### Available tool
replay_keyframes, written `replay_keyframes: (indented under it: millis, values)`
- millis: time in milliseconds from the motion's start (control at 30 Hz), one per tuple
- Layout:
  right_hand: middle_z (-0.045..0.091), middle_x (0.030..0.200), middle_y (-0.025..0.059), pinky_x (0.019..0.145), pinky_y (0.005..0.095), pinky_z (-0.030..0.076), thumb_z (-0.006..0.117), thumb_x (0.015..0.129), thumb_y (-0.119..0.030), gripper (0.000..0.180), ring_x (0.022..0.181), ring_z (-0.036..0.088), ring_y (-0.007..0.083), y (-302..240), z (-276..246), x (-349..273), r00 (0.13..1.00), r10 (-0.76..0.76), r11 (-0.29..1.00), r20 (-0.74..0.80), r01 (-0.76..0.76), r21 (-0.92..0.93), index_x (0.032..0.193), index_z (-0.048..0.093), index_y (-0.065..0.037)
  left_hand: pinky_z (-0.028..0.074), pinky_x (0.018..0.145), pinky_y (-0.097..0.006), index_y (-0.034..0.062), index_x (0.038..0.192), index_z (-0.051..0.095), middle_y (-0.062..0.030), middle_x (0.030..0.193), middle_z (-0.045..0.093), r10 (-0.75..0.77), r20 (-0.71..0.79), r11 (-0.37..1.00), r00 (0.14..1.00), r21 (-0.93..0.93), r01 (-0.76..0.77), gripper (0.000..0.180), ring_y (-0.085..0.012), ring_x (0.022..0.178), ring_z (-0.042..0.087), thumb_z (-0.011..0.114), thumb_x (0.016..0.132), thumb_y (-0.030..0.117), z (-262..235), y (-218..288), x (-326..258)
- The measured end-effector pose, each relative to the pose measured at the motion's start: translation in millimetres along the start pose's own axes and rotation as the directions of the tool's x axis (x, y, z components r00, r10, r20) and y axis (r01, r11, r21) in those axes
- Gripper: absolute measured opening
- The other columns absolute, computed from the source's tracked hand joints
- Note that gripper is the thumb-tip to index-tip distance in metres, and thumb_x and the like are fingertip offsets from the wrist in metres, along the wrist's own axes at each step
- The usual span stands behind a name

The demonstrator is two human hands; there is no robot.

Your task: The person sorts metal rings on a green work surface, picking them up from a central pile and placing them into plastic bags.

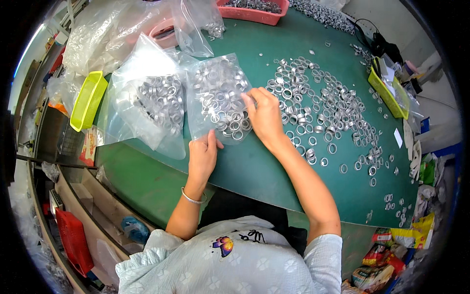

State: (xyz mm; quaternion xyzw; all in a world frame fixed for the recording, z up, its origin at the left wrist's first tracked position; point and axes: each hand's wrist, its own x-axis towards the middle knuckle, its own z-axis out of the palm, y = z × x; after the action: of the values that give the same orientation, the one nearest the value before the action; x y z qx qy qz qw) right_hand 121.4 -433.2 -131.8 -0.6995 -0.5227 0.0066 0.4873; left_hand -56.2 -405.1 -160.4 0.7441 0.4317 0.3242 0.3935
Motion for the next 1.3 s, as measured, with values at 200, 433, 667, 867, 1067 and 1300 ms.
replay_keyframes:
  millis: [200, 433, 667, 867, 1067, 1300]
  values:
    - [0.063, 0.064, 0.012, 0.054, 0.0299, 0.046, 0.06, 0.089, -0.012, 0.019, 0.055, 0.06, 0.0158, -9.5, -21.6, 62.5, 0.999, -0.018, 0.997, -0.026, 0.016, -0.074, 0.083, 0.067, 0.005, 0.035, 0.045, -0.034, -0.0054, 0.062, 0.06, -0.0085, 0.044, 0.044, 0.027, -0.001, 0.972, 1.0, -0.235, -0.026, 0.049, -0.017, 0.039, 0.043, 0.045, 0.099, 0.024, -17.8, 27.9, 42.2]
    - [0.063, 0.072, 0.0179, 0.06, 0.0365, 0.047, 0.065, 0.083, -0.011, 0.016, 0.06, 0.059, 0.0283, -11.6, -20.0, 63.7, 0.996, -0.02, 0.999, -0.082, 0.018, -0.028, 0.082, 0.067, 0.005, 0.027, 0.038, -0.023, -0.0019, 0.066, 0.058, 0.0004, 0.045, 0.04, -0.019, 0.021, 0.882, 1.0, -0.471, 0.026, 0.051, -0.0065, 0.039, 0.036, 0.041, 0.101, 0.032, -13.2, 16.7, 37.1]
    - [0.059, 0.073, 0.0127, 0.058, 0.0359, 0.047, 0.067, 0.082, -0.01, 0.015, 0.06, 0.058, 0.0244, -42.3, -22.9, 2.0, 0.99, -0.048, 0.982, -0.13, 0.023, -0.186, 0.085, 0.057, 0.001, 0.027, 0.038, -0.022, -0.003, 0.069, 0.057, -0.0007, 0.047, 0.04, -0.087, 0.08, 0.824, 0.993, -0.554, 0.117, 0.051, -0.0074, 0.039, 0.036, 0.039, 0.102, 0.032, -7.1, 4.0, 17.4]
    - [0.06, 0.09, 0.0187, 0.065, 0.0432, 0.05, 0.059, 0.082, -0.006, 0.008, 0.08, 0.062, 0.0314, -29.8, 18.8, -15.0, 0.97, -0.104, 0.974, 0.222, 0.144, -0.173, 0.086, 0.057, 0.0, 0.029, 0.039, -0.022, -0.0026, 0.069, 0.059, 0.0005, 0.047, 0.042, -0.088, 0.104, 0.811, 0.991, -0.57, 0.132, 0.049, -0.0062, 0.04, 0.037, 0.04, 0.102, 0.029, -1.9, 0.5, 12.4]
    - [0.058, 0.099, 0.0166, 0.08, 0.044, 0.048, 0.062, 0.081, -0.023, 0.025, 0.093, 0.058, 0.0359, 39.4, 71.7, 24.2, 0.965, 0.036, 0.859, 0.261, 0.104, -0.501, 0.096, 0.063, -0.003, 0.03, 0.039, -0.023, -0.0028, 0.069, 0.059, 0.0007, 0.048, 0.043, -0.074, 0.119, 0.823, 0.99, -0.554, 0.128, 0.048, -0.0059, 0.041, 0.039, 0.041, 0.102, 0.028, 0.1, -7.2, 5.4]
    - [0.058, 0.096, 0.0173, 0.082, 0.0449, 0.046, 0.069, 0.073, -0.021, 0.027, 0.095, 0.057, 0.0359, 32.9, 69.4, 30.9, 0.955, 0.033, 0.957, 0.294, 0.055, -0.286, 0.093, 0.065, -0.003, 0.031, 0.041, -0.022, -0.0042, 0.072, 0.058, -0.0012, 0.05, 0.042, -0.116, 0.138, 0.807, 0.984, -0.564, 0.175, 0.051, -0.0079, 0.043, 0.039, 0.039, 0.102, 0.033, 4.3, -17.2, -6.1]
